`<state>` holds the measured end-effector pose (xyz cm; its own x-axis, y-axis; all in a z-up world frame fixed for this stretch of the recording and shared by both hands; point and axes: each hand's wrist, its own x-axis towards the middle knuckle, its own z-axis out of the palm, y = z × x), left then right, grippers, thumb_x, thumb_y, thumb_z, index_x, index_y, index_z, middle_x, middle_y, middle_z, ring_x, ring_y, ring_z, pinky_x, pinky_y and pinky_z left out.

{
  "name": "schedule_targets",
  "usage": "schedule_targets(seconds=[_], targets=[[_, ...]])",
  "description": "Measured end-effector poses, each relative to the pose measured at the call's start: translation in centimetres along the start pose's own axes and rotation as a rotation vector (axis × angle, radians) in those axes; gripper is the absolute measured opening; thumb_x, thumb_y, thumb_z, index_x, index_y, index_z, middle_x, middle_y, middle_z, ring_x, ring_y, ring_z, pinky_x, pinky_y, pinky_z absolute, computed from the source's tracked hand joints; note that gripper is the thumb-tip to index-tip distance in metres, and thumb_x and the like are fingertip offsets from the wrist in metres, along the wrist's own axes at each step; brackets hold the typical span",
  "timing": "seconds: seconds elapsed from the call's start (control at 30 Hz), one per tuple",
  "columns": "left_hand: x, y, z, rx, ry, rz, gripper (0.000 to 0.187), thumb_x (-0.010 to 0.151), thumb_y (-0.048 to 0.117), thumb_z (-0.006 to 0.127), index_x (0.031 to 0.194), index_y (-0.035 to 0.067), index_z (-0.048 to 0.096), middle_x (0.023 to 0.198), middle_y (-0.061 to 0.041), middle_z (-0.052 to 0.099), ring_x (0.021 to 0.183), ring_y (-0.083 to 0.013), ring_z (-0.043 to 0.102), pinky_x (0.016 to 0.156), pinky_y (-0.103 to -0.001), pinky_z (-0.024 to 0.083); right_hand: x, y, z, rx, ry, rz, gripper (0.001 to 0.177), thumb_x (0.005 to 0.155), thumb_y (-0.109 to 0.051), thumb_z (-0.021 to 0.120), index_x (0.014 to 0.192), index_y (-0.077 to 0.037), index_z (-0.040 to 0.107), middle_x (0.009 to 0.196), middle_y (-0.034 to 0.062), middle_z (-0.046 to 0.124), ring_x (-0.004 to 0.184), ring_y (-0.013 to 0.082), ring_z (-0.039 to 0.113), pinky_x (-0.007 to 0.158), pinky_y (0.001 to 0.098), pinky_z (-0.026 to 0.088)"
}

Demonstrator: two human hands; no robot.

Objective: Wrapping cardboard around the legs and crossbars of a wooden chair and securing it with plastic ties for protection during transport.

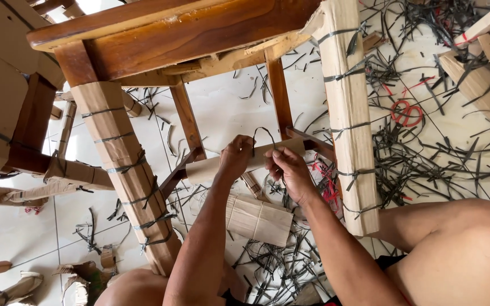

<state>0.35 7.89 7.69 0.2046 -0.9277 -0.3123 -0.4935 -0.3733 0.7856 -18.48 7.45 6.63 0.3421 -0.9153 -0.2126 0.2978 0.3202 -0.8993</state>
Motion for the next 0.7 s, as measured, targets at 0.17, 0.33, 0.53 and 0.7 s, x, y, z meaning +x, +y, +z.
schedule_targets(seconds=[0.17, 0.33, 0.53, 0.7], targets=[[-2.6, 2.9, -0.6, -0.272, 0.137, 0.044, 0.039, 0.104, 0.049, 0.053, 0.113, 0.021, 0.077, 0.115, -0.008, 0.077, 0.122, -0.0317, 0.065, 0.110, -0.046, 0.043, -0.3, 1.0, 1.0, -0.061, 0.027, 0.006, 0.022, 0.102, -0.023, 0.064, 0.107, -0.004, 0.072, 0.082, 0.0148, 0.073, 0.071, 0.0185, 0.071, 0.056, 0.0241, 0.055], [-2.2, 3.1, -0.6, -0.459, 0.172, 0.137, 0.038, 0.101, 0.048, 0.065, 0.100, 0.014, 0.082, 0.097, -0.013, 0.079, 0.099, -0.0255, 0.075, 0.093, -0.041, 0.055, -0.8, -0.5, 2.5, -0.073, -0.034, 0.013, 0.021, 0.099, -0.026, 0.068, 0.101, -0.005, 0.074, 0.077, 0.0113, 0.073, 0.072, 0.0172, 0.071, 0.060, 0.0243, 0.056], [-4.5, 5.1, -1.7, -1.104, 0.309, -0.050, 0.031, 0.100, 0.033, 0.067, 0.109, 0.005, 0.075, 0.093, -0.010, 0.079, 0.082, -0.0161, 0.076, 0.079, -0.027, 0.059, -0.4, -0.5, 2.6, -0.036, -0.011, -0.006, 0.020, 0.099, -0.023, 0.069, 0.103, -0.005, 0.076, 0.077, 0.0109, 0.072, 0.073, 0.0181, 0.070, 0.063, 0.0258, 0.058], [-6.0, 4.2, -0.1, -0.990, 0.204, -0.279, 0.056, 0.098, 0.046, 0.066, 0.138, 0.007, 0.062, 0.121, -0.013, 0.073, 0.103, -0.0248, 0.070, 0.095, -0.042, 0.050, -1.1, -2.9, 3.0, 0.055, -0.002, -0.015, 0.018, 0.100, -0.022, 0.066, 0.106, -0.005, 0.067, 0.075, 0.0116, 0.072, 0.066, 0.0183, 0.074, 0.057, 0.0238, 0.058]])
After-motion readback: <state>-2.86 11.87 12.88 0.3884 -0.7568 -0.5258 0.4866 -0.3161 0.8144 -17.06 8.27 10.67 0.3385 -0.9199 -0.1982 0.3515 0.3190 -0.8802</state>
